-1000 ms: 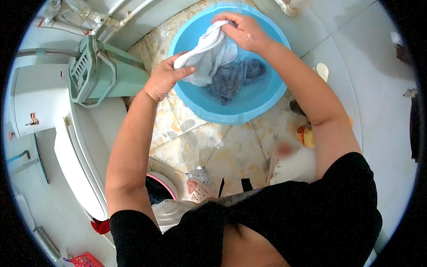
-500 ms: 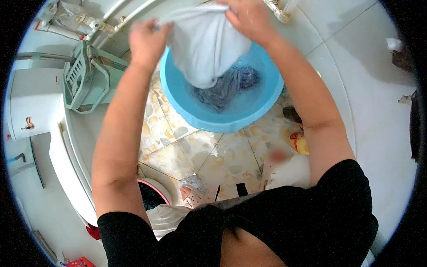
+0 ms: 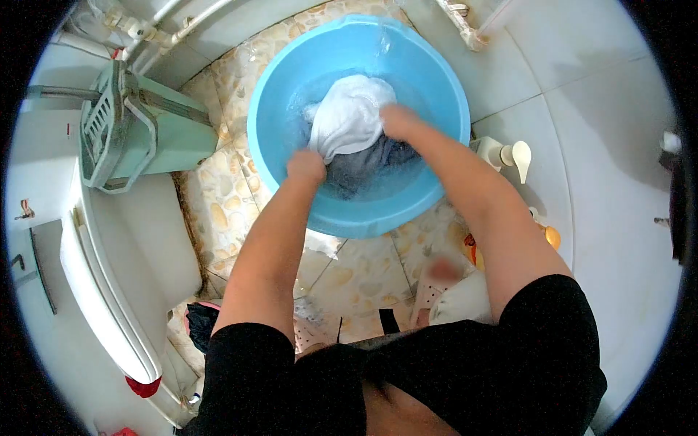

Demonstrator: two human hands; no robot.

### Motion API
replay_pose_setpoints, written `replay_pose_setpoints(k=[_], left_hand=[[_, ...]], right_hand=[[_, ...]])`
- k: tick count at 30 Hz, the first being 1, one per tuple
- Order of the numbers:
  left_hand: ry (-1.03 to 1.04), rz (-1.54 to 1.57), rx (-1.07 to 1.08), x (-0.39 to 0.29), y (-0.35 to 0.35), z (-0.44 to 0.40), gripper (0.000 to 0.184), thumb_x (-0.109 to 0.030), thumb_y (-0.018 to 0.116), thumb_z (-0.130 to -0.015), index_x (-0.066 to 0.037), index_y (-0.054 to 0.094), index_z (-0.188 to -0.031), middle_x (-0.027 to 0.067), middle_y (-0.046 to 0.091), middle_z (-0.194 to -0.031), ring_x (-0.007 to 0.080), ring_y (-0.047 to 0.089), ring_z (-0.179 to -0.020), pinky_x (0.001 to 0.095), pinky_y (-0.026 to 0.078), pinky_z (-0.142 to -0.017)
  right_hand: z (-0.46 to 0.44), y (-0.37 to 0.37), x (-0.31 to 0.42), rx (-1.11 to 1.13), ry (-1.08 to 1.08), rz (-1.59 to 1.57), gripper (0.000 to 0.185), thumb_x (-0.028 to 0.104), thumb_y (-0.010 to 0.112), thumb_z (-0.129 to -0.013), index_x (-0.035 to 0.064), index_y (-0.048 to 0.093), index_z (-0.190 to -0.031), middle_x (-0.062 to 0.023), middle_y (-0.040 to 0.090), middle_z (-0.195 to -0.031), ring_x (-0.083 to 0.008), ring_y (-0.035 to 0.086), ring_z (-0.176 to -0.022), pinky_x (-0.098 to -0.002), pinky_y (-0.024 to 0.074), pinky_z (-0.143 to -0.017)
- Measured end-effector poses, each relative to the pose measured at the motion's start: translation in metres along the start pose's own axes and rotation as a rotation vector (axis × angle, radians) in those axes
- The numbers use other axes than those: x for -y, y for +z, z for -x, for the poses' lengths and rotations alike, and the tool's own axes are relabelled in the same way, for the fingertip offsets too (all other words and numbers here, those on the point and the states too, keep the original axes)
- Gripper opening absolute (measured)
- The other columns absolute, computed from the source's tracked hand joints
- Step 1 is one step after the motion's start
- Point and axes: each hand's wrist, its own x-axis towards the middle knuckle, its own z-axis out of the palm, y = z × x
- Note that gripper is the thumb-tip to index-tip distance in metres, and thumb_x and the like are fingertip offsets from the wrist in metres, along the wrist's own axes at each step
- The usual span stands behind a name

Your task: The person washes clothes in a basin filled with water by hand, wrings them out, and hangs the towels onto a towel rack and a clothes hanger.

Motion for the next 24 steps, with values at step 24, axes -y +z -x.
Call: replay_pose_setpoints(k=[24], left_hand=[[0.156,0.089,-0.037,-0.038,-0.010,-0.035,0.031,-0.015,0.038,-0.081,-0.015,0.051,-0.108,0.0112,0.045,-0.119,0.0276,0.041,-0.111,0.0413,0.036,-0.087]], right_hand=[[0.007,0.020,0.023,-0.140,-0.027,-0.043,0.028,0.017,0.044,-0.077,0.0092,0.054,-0.102,-0.0155,0.051,-0.107,-0.0308,0.049,-0.099,-0.0423,0.0393,-0.082]])
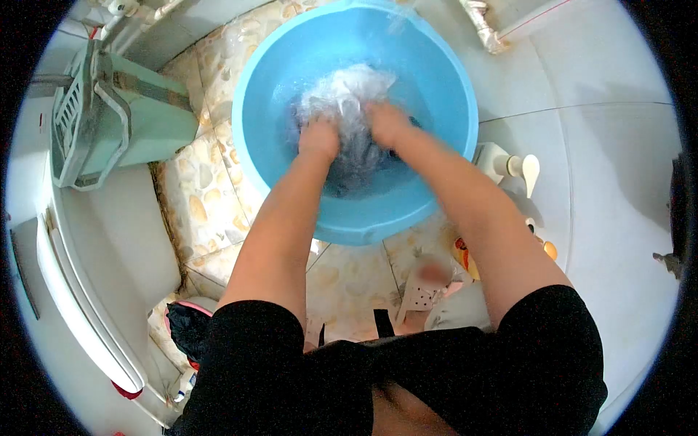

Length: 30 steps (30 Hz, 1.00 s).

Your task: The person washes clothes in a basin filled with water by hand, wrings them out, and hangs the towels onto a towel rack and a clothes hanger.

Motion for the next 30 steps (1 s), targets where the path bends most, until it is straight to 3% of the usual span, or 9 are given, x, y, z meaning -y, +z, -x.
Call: replay_pose_setpoints(k=[5,9,15,17,21,24,26,27,30], left_hand=[[-0.011,0.191,0.020,0.016,-0.005,0.005,0.024,-0.014,0.042,-0.078,-0.008,0.056,-0.097,0.0194,0.057,-0.093,0.0304,0.056,-0.085,0.0411,0.044,-0.073],[-0.110,0.750,-0.486,0.020,-0.064,0.039,0.026,-0.020,0.036,-0.085,-0.003,0.055,-0.094,0.0193,0.058,-0.084,0.0266,0.058,-0.078,0.0372,0.046,-0.065],[0.260,1.300,-0.614,-0.004,-0.155,0.096,0.036,-0.018,0.054,-0.077,-0.002,0.045,-0.109,0.0162,0.052,-0.101,0.0288,0.052,-0.090,0.0358,0.041,-0.076],[0.334,1.102,-1.061,0.007,-0.144,0.103,0.067,-0.018,0.064,-0.070,-0.002,0.026,-0.123,0.0185,0.037,-0.118,0.0284,0.042,-0.105,0.0332,0.035,-0.087],[0.236,0.950,-0.720,-0.012,-0.083,0.083,0.086,-0.019,0.067,-0.066,-0.005,0.009,-0.128,0.0197,0.020,-0.127,0.0281,0.031,-0.113,0.0307,0.027,-0.095],[0.131,0.990,-0.928,-0.015,-0.081,0.048,0.073,-0.016,0.065,-0.068,-0.003,0.021,-0.125,0.0177,0.035,-0.119,0.0259,0.041,-0.104,0.0307,0.034,-0.089],[-0.178,1.392,-0.574,-0.009,-0.114,0.059,0.055,-0.013,0.063,-0.068,-0.001,0.037,-0.115,0.0121,0.050,-0.102,0.0228,0.049,-0.091,0.0296,0.041,-0.079],[-0.211,1.606,-0.664,-0.010,-0.122,0.066,0.047,-0.011,0.063,-0.068,-0.001,0.043,-0.109,0.0097,0.053,-0.094,0.0207,0.052,-0.085,0.0287,0.042,-0.073],[-0.247,1.774,-0.853,-0.004,-0.125,0.065,0.033,-0.011,0.061,-0.069,-0.001,0.051,-0.099,0.0075,0.057,-0.086,0.0165,0.054,-0.075,0.0276,0.044,-0.066]], right_hand=[[-0.004,-0.013,0.004,0.344,-0.137,0.238,0.026,0.020,0.043,-0.079,0.0068,0.057,-0.097,-0.0152,0.054,-0.102,-0.0294,0.053,-0.094,-0.0396,0.0400,-0.082],[0.004,-0.074,0.023,-0.134,-0.117,-0.659,0.029,0.026,0.051,-0.075,0.0048,0.058,-0.094,-0.0165,0.056,-0.099,-0.0298,0.053,-0.092,-0.0365,0.0403,-0.081],[0.035,-0.166,0.094,-0.263,-0.286,-0.742,0.030,0.024,0.055,-0.072,0.0037,0.057,-0.093,-0.0147,0.060,-0.085,-0.0265,0.057,-0.075,-0.0351,0.0434,-0.070],[0.052,-0.203,0.109,-0.286,-0.450,-1.045,0.031,0.026,0.057,-0.070,0.0038,0.057,-0.092,-0.0136,0.060,-0.083,-0.0243,0.057,-0.072,-0.0352,0.0441,-0.067],[0.106,-0.270,0.130,-0.550,-0.549,-0.215,0.012,0.007,0.048,-0.076,0.0057,0.054,-0.086,-0.0099,0.058,-0.077,-0.0199,0.056,-0.072,-0.0335,0.0424,-0.062],[0.112,-0.278,0.138,-0.019,-0.702,-1.975,0.010,0.010,0.045,-0.080,0.0054,0.053,-0.083,-0.0052,0.058,-0.082,-0.0163,0.055,-0.074,-0.0287,0.0417,-0.063],[0.109,-0.276,0.126,-0.245,-0.670,-2.149,0.014,0.014,0.043,-0.082,0.0046,0.052,-0.087,-0.0015,0.058,-0.083,-0.0132,0.055,-0.074,-0.0275,0.0419,-0.062],[0.067,-0.261,0.074,0.128,-0.850,-2.148,0.019,0.017,0.044,-0.081,0.0022,0.054,-0.086,-0.0086,0.060,-0.082,-0.0212,0.057,-0.075,-0.0319,0.0427,-0.063],[0.038,-0.217,0.014,-0.441,-0.297,-1.052,0.038,0.021,0.061,-0.067,0.0036,0.053,-0.100,-0.0138,0.059,-0.090,-0.0259,0.057,-0.080,-0.0355,0.0438,-0.072]])
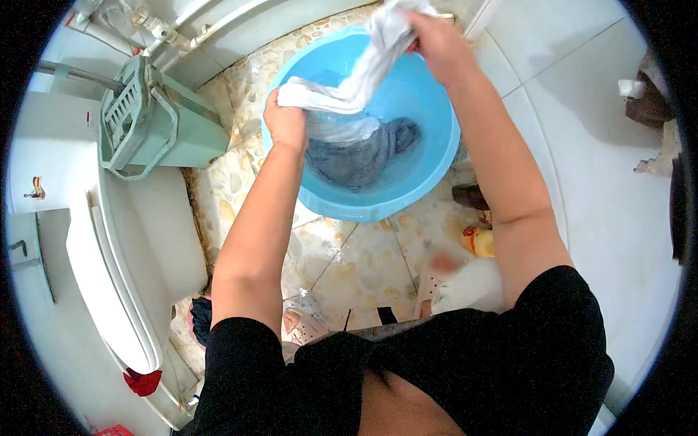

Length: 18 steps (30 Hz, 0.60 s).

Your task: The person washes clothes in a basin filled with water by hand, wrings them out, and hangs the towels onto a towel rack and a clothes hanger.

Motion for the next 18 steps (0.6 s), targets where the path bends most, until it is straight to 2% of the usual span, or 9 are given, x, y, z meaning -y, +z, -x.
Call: replay_pose_setpoints(k=[1,3,5,6,8,12,14,17,18], left_hand=[[0.106,-0.258,0.061,0.006,-0.003,-0.004,0.033,-0.010,0.060,-0.069,-0.001,0.051,-0.099,0.0091,0.058,-0.084,0.0182,0.055,-0.074,0.0287,0.044,-0.066],[0.256,-0.860,0.122,0.014,-0.003,-0.004,0.035,-0.012,0.062,-0.066,-0.004,0.052,-0.098,0.0118,0.059,-0.084,0.0216,0.057,-0.079,0.0295,0.043,-0.070],[0.310,-0.925,0.211,0.016,0.009,0.012,0.034,-0.009,0.061,-0.065,-0.003,0.051,-0.097,0.0131,0.059,-0.083,0.0225,0.057,-0.080,0.0293,0.044,-0.070],[0.362,-0.993,0.302,0.013,0.012,0.022,0.034,-0.007,0.060,-0.064,-0.002,0.051,-0.096,0.0144,0.059,-0.082,0.0234,0.057,-0.080,0.0291,0.044,-0.070],[0.274,-0.953,0.452,-0.003,0.011,0.035,0.044,-0.004,0.058,-0.064,-0.001,0.044,-0.106,0.0151,0.056,-0.094,0.0249,0.055,-0.086,0.0306,0.043,-0.074],[0.398,-0.413,0.609,-0.018,-0.029,0.019,0.071,-0.002,0.056,-0.065,-0.004,0.018,-0.126,0.0192,0.037,-0.118,0.0289,0.040,-0.106,0.0347,0.036,-0.087],[0.514,-0.688,0.281,-0.027,-0.057,0.019,0.069,-0.003,0.056,-0.065,-0.004,0.021,-0.126,0.0212,0.035,-0.120,0.0300,0.036,-0.111,0.0360,0.032,-0.091],[0.568,-1.033,0.234,-0.001,-0.101,0.030,0.063,-0.008,0.056,-0.066,-0.002,0.028,-0.122,0.0220,0.031,-0.123,0.0348,0.034,-0.112,0.0430,0.027,-0.093],[0.569,-1.029,0.228,0.002,-0.106,0.039,0.063,-0.008,0.056,-0.066,-0.002,0.028,-0.122,0.0220,0.031,-0.123,0.0348,0.034,-0.112,0.0430,0.027,-0.093]], right_hand=[[0.003,0.002,-0.028,-0.031,0.232,0.274,0.047,0.018,0.063,-0.065,0.0040,0.050,-0.107,-0.0145,0.058,-0.095,-0.0269,0.057,-0.084,-0.0358,0.0435,-0.075],[0.033,0.032,-0.081,-0.038,-0.019,0.690,0.062,0.015,0.062,-0.068,0.0046,0.032,-0.121,-0.0136,0.054,-0.100,-0.0284,0.053,-0.090,-0.0345,0.0395,-0.083],[0.055,0.059,-0.081,0.167,-0.529,0.720,0.079,0.010,0.063,-0.064,0.0085,0.019,-0.129,-0.0192,0.049,-0.109,-0.0313,0.052,-0.092,-0.0354,0.0399,-0.082],[0.060,0.071,-0.076,0.166,-0.520,0.719,0.079,0.010,0.063,-0.064,0.0085,0.019,-0.129,-0.0192,0.049,-0.109,-0.0313,0.052,-0.092,-0.0354,0.0399,-0.082],[0.065,0.090,-0.064,0.454,-0.105,0.360,0.067,0.008,0.061,-0.064,0.0094,0.031,-0.124,-0.0190,0.051,-0.107,-0.0292,0.053,-0.092,-0.0346,0.0411,-0.079],[0.027,0.082,-0.044,0.414,0.025,0.318,0.055,0.015,0.062,-0.064,0.0109,0.043,-0.115,-0.0234,0.051,-0.102,-0.0363,0.052,-0.090,-0.0367,0.0422,-0.078],[0.017,0.073,-0.039,0.151,0.063,0.231,0.040,0.018,0.059,-0.067,0.0054,0.049,-0.104,-0.0234,0.052,-0.099,-0.0348,0.053,-0.089,-0.0376,0.0422,-0.077],[-0.004,0.054,-0.096,-0.052,-0.054,0.503,0.042,0.020,0.060,-0.067,0.0028,0.048,-0.103,-0.0228,0.052,-0.102,-0.0343,0.051,-0.093,-0.0378,0.0417,-0.079],[0.002,0.055,-0.120,0.003,0.118,0.654,0.044,0.020,0.061,-0.068,0.0020,0.047,-0.105,-0.0218,0.051,-0.103,-0.0344,0.050,-0.096,-0.0378,0.0412,-0.080]])
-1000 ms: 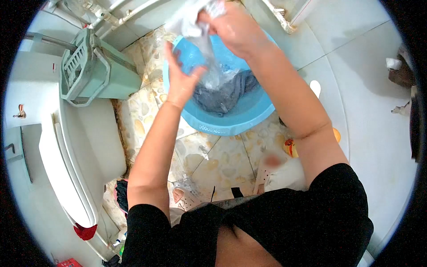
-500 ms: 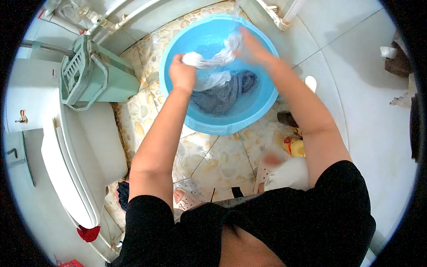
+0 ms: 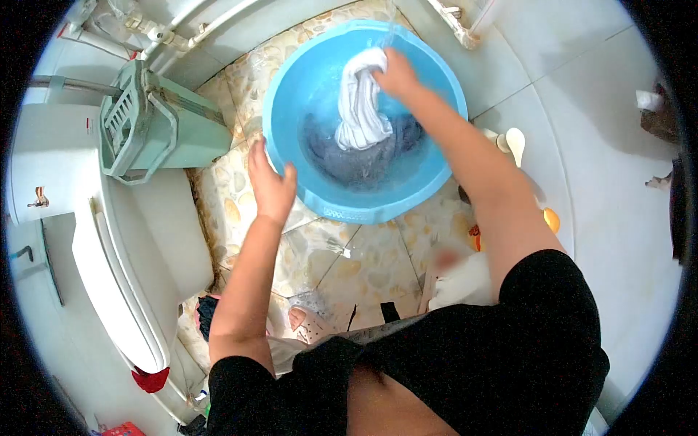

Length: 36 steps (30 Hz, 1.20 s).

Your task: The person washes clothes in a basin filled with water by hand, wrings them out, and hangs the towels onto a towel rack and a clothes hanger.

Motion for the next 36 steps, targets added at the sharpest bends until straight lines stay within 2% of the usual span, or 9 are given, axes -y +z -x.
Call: replay_pose_setpoints(k=[5,12,20,22,23,25,30,32,36], left_hand=[[0.010,-0.399,0.277,-0.020,0.019,0.034,0.061,-0.020,0.062,-0.068,-0.007,0.035,-0.121,0.0223,0.023,-0.130,0.0390,0.014,-0.122,0.0503,0.012,-0.098],[-0.023,-0.302,0.354,-0.006,0.036,0.040,0.051,-0.028,0.059,-0.072,-0.009,0.043,-0.116,0.0171,0.020,-0.133,0.0415,0.003,-0.124,0.0544,0.007,-0.097],[-0.262,-0.302,0.522,-0.043,0.015,0.037,0.070,-0.052,0.049,-0.075,-0.002,0.036,-0.122,0.0180,0.016,-0.134,0.0376,0.013,-0.124,0.0542,0.013,-0.096],[-1.049,1.249,0.597,-0.066,0.014,0.051,0.078,-0.060,0.043,-0.074,-0.002,0.031,-0.124,0.0160,0.023,-0.132,0.0356,0.026,-0.119,0.0508,0.023,-0.094],[-1.063,1.254,0.589,-0.091,-0.005,0.045,0.078,-0.060,0.043,-0.074,-0.002,0.031,-0.124,0.0160,0.023,-0.132,0.0356,0.026,-0.119,0.0508,0.023,-0.094],[-1.789,1.768,0.520,-0.141,-0.053,0.025,0.084,-0.065,0.038,-0.072,-0.002,0.028,-0.126,0.0138,0.033,-0.127,0.0308,0.037,-0.113,0.0465,0.030,-0.092],[-1.466,2.096,0.524,-0.170,-0.091,0.042,0.079,-0.065,0.033,-0.074,0.000,0.032,-0.119,0.0235,0.044,-0.111,0.0361,0.048,-0.096,0.0475,0.043,-0.078],[-1.843,1.883,0.545,-0.179,-0.120,0.041,0.070,-0.059,0.040,-0.076,-0.002,0.039,-0.116,0.0253,0.048,-0.104,0.0303,0.054,-0.090,0.0455,0.045,-0.073],[-1.924,1.799,0.546,-0.165,-0.149,0.078,0.061,-0.051,0.044,-0.079,-0.002,0.041,-0.114,0.0214,0.053,-0.099,0.0296,0.057,-0.077,0.0426,0.048,-0.066]], right_hand=[[0.050,0.051,-0.041,0.520,0.285,0.490,0.048,0.023,0.060,-0.068,0.0025,0.045,-0.110,-0.0184,0.046,-0.111,-0.0318,0.045,-0.105,-0.0391,0.0387,-0.087],[0.040,0.061,-0.038,0.460,0.360,0.470,0.045,0.033,0.054,-0.072,0.0030,0.050,-0.105,-0.0189,0.045,-0.113,-0.0328,0.045,-0.105,-0.0385,0.0381,-0.087],[0.083,-0.051,0.090,0.228,0.058,-0.110,0.035,0.016,0.061,-0.067,-0.0003,0.052,-0.096,-0.0152,0.042,-0.109,-0.0307,0.046,-0.096,-0.0351,0.0387,-0.083],[0.105,-0.100,0.143,0.300,0.074,-0.152,0.035,0.015,0.062,-0.067,0.0003,0.052,-0.096,-0.0143,0.042,-0.109,-0.0298,0.046,-0.096,-0.0337,0.0378,-0.083],[0.117,-0.122,0.169,0.352,0.086,-0.201,0.035,0.014,0.062,-0.066,0.0008,0.052,-0.096,-0.0135,0.041,-0.109,-0.0288,0.045,-0.097,-0.0324,0.0369,-0.084],[0.140,-0.157,0.209,0.399,0.095,-0.235,0.035,0.011,0.061,-0.064,0.0012,0.052,-0.096,-0.0132,0.041,-0.109,-0.0285,0.045,-0.096,-0.0318,0.0365,-0.083],[0.198,-0.249,0.308,0.554,-0.075,-0.150,0.035,0.001,0.059,-0.059,0.0011,0.051,-0.093,-0.0124,0.042,-0.107,-0.0280,0.046,-0.095,-0.0322,0.0362,-0.083],[0.227,-0.275,0.337,0.772,-0.203,-0.319,0.033,-0.002,0.057,-0.057,0.0014,0.051,-0.090,-0.0122,0.043,-0.105,-0.0278,0.045,-0.096,-0.0329,0.0357,-0.084],[0.248,-0.318,0.384,0.951,-0.166,-0.361,0.030,0.000,0.060,-0.060,0.0019,0.051,-0.088,-0.0125,0.045,-0.103,-0.0279,0.045,-0.098,-0.0334,0.0352,-0.084]])
